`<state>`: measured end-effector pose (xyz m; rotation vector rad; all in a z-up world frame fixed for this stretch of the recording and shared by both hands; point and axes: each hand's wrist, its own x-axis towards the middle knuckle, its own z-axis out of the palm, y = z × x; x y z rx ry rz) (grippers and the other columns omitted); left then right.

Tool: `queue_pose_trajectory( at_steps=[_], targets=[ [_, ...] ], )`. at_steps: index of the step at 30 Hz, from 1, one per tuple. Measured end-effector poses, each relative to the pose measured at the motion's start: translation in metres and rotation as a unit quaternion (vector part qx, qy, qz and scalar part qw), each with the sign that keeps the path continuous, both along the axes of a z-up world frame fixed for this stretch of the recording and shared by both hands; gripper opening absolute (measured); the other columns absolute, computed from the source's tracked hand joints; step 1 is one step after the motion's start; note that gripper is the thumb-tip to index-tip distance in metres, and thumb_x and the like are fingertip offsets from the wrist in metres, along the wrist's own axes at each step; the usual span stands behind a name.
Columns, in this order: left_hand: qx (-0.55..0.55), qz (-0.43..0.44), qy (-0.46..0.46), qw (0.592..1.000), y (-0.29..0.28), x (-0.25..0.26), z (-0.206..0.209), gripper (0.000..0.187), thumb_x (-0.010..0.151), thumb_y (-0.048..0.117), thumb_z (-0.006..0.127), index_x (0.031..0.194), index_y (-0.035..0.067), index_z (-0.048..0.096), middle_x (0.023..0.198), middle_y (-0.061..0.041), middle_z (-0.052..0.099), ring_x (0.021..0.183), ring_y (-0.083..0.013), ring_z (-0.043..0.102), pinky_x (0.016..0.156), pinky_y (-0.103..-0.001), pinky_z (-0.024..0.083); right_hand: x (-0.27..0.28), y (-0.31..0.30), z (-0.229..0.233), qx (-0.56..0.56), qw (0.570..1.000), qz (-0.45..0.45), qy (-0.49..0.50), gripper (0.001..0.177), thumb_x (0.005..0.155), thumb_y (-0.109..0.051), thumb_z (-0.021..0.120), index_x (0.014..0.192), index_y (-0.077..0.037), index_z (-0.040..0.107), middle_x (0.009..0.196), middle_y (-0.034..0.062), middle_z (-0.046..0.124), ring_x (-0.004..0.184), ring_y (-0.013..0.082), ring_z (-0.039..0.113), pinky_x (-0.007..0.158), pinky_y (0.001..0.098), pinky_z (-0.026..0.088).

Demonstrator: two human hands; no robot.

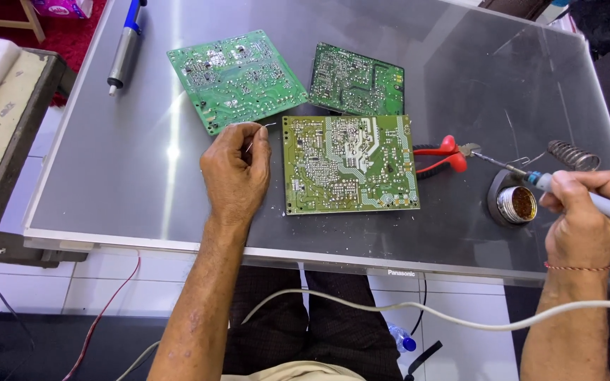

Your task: Soldering components onto a printed circuit board using a soldering iron and solder wire.

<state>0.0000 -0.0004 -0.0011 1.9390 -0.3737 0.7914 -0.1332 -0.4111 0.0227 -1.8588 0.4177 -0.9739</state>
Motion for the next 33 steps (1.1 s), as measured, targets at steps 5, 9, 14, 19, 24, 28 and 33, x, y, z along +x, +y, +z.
queue_pose_trajectory(
  at_steps=[5,9,14,19,24,28,33],
  targets=[
    [0.009,0.008,-0.007,1.0,0.0,0.0,-0.001,0.008,0.095,0.009,0.062,0.089,0.005,0.065,0.076,-0.004,0.064,0.065,-0.0148,0.057,0.057,-0.031,0.048,0.004,0.001,-0.009,0.052,0.998,0.024,-0.027,0.005,0.086,-0.008,0.067,0.088,-0.004,0.064,0.066,0.0077,0.054,0.059,0.015,0.057,0.061,0.0209,0.049],
    [0.013,0.013,-0.014,1.0,0.0,0.001,0.0,0.008,0.094,0.009,0.063,0.089,0.005,0.065,0.077,-0.005,0.065,0.065,-0.0154,0.058,0.058,-0.031,0.049,0.009,0.028,-0.005,0.139,0.986,0.068,-0.064,0.009,0.088,-0.005,0.066,0.085,-0.007,0.058,0.07,0.0048,0.056,0.055,0.0135,0.053,0.063,0.0246,0.055],
    [-0.006,-0.007,-0.01,1.0,0.0,0.0,0.003,0.007,0.094,0.007,0.062,0.089,0.003,0.066,0.077,-0.006,0.066,0.067,-0.0156,0.059,0.06,-0.03,0.051,0.03,0.064,0.005,0.133,0.98,0.14,-0.056,0.007,0.086,-0.01,0.063,0.088,-0.004,0.061,0.068,0.0083,0.056,0.057,0.0147,0.059,0.059,0.0199,0.048],
    [-0.001,-0.002,-0.003,1.0,0.0,0.0,0.004,0.008,0.094,0.008,0.062,0.089,0.003,0.066,0.077,-0.006,0.066,0.066,-0.0154,0.061,0.059,-0.03,0.053,0.031,0.102,0.037,0.135,0.956,0.261,-0.018,0.013,0.087,-0.01,0.067,0.099,-0.007,0.062,0.069,0.0027,0.055,0.06,0.0077,0.055,0.067,0.017,0.047],
    [-0.01,-0.011,0.0,1.0,0.001,0.0,0.001,0.008,0.093,0.007,0.061,0.088,0.003,0.066,0.077,-0.007,0.067,0.067,-0.0152,0.061,0.06,-0.029,0.054,0.013,0.103,0.039,0.177,0.919,0.351,-0.018,0.027,0.083,-0.011,0.075,0.108,-0.008,0.065,0.084,0.0052,0.063,0.073,0.0121,0.06,0.08,0.0243,0.053],
    [0.006,-0.016,-0.003,1.0,0.0,0.004,-0.002,0.009,0.094,0.009,0.06,0.089,0.004,0.064,0.077,-0.006,0.066,0.066,-0.0149,0.06,0.06,-0.03,0.054,0.004,0.094,0.026,0.167,0.933,0.314,-0.049,0.036,0.087,-0.014,0.072,0.12,-0.003,0.062,0.084,0.0074,0.063,0.078,0.0125,0.063,0.084,0.026,0.055],
    [0.023,-0.021,-0.007,1.0,-0.002,0.004,-0.001,0.009,0.095,0.009,0.06,0.09,0.004,0.064,0.079,-0.007,0.066,0.068,-0.0154,0.061,0.062,-0.03,0.055,0.005,0.087,0.015,0.148,0.937,0.303,-0.094,0.047,0.094,-0.044,0.073,0.114,-0.003,0.06,0.085,0.0024,0.062,0.074,0.0032,0.063,0.072,0.0191,0.055]
  ],
)
